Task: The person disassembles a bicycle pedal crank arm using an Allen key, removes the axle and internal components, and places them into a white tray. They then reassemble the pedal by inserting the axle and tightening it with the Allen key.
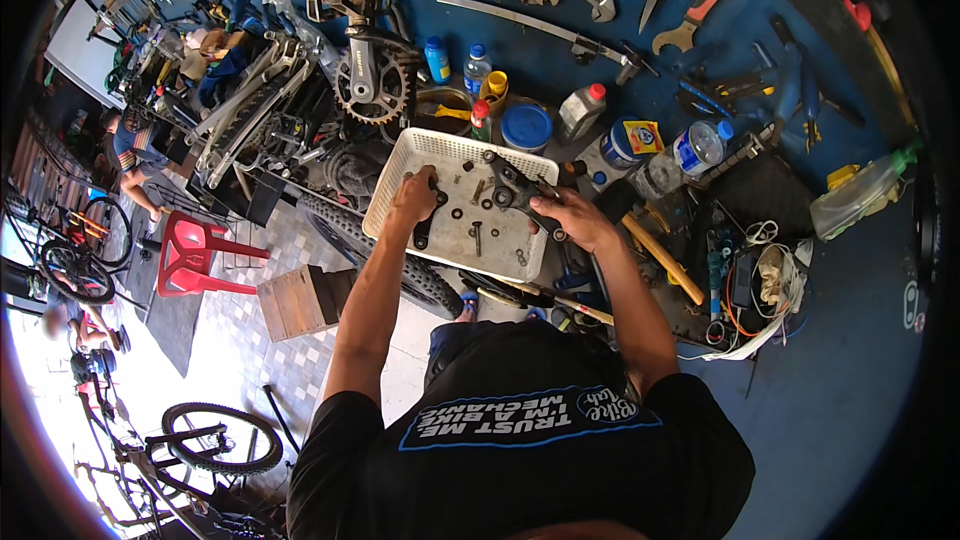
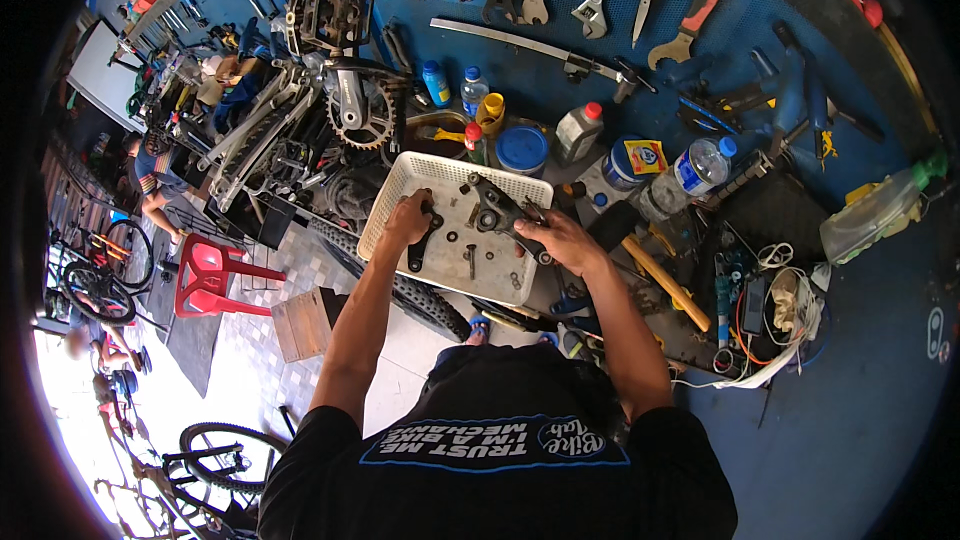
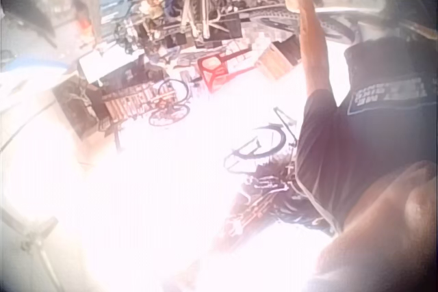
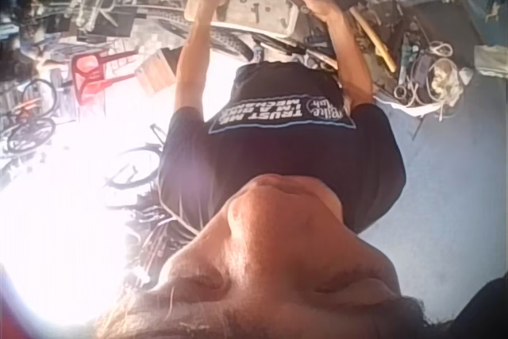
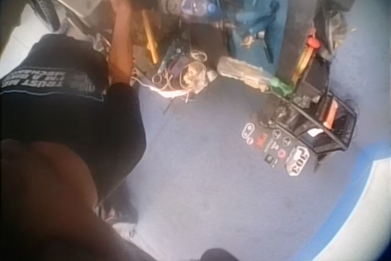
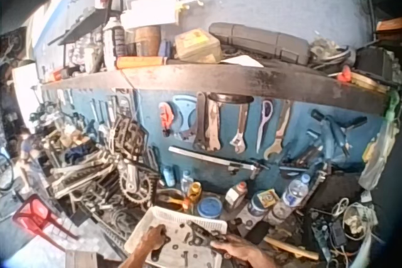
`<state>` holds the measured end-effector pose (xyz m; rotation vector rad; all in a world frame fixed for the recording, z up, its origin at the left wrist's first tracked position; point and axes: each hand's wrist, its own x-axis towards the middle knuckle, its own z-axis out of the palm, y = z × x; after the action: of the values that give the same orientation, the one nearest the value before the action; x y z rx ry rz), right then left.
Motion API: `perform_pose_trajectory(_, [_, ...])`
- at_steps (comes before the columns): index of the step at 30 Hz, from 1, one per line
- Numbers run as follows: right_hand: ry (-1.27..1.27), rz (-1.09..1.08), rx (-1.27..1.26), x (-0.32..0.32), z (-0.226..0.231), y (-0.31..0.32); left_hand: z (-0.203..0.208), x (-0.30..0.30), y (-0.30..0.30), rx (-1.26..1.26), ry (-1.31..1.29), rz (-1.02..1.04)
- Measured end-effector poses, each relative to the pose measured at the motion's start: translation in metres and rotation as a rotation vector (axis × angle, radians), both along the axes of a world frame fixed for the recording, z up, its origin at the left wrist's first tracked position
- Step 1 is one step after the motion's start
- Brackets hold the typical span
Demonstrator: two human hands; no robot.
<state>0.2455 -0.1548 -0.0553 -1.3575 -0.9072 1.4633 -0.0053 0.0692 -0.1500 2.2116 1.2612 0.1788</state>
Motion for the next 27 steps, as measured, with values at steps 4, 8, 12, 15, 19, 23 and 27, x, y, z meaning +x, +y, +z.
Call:
perform_pose_trajectory(4, [-0.136,0.06,0.128,-0.003,0.015,-0.004,-0.002,-0.005,0.0,0.027,-0.045,-0.004])
perform_pose_trajectory(8, [-0.135,0.072,0.185,-0.005,0.02,-0.006,0.007,-0.004,-0.006,0.159,-0.074,0.054])
perform_pose_trajectory(12, [0.156,-0.035,0.109,-0.011,0.03,-0.012,0.016,-0.024,0.004,0.134,-0.594,0.194])
perform_pose_trajectory(15, [0.435,-0.096,0.122,-0.002,0.009,-0.015,0.059,-0.027,-0.006,-0.11,-0.771,0.329])
perform_pose_trajectory(19, [-0.76,0.0,-0.223,-0.016,0.051,0.0,0.072,-0.039,-0.005,-0.117,-0.828,0.317])
perform_pose_trajectory(23, [-0.945,0.006,-0.15,-0.014,0.015,0.001,0.079,-0.04,-0.012,-0.125,-0.796,0.303])
perform_pose_trajectory(27, [-0.822,0.018,-0.213,-0.018,0.013,-0.006,0.077,-0.044,-0.025,-0.174,-0.695,0.29])
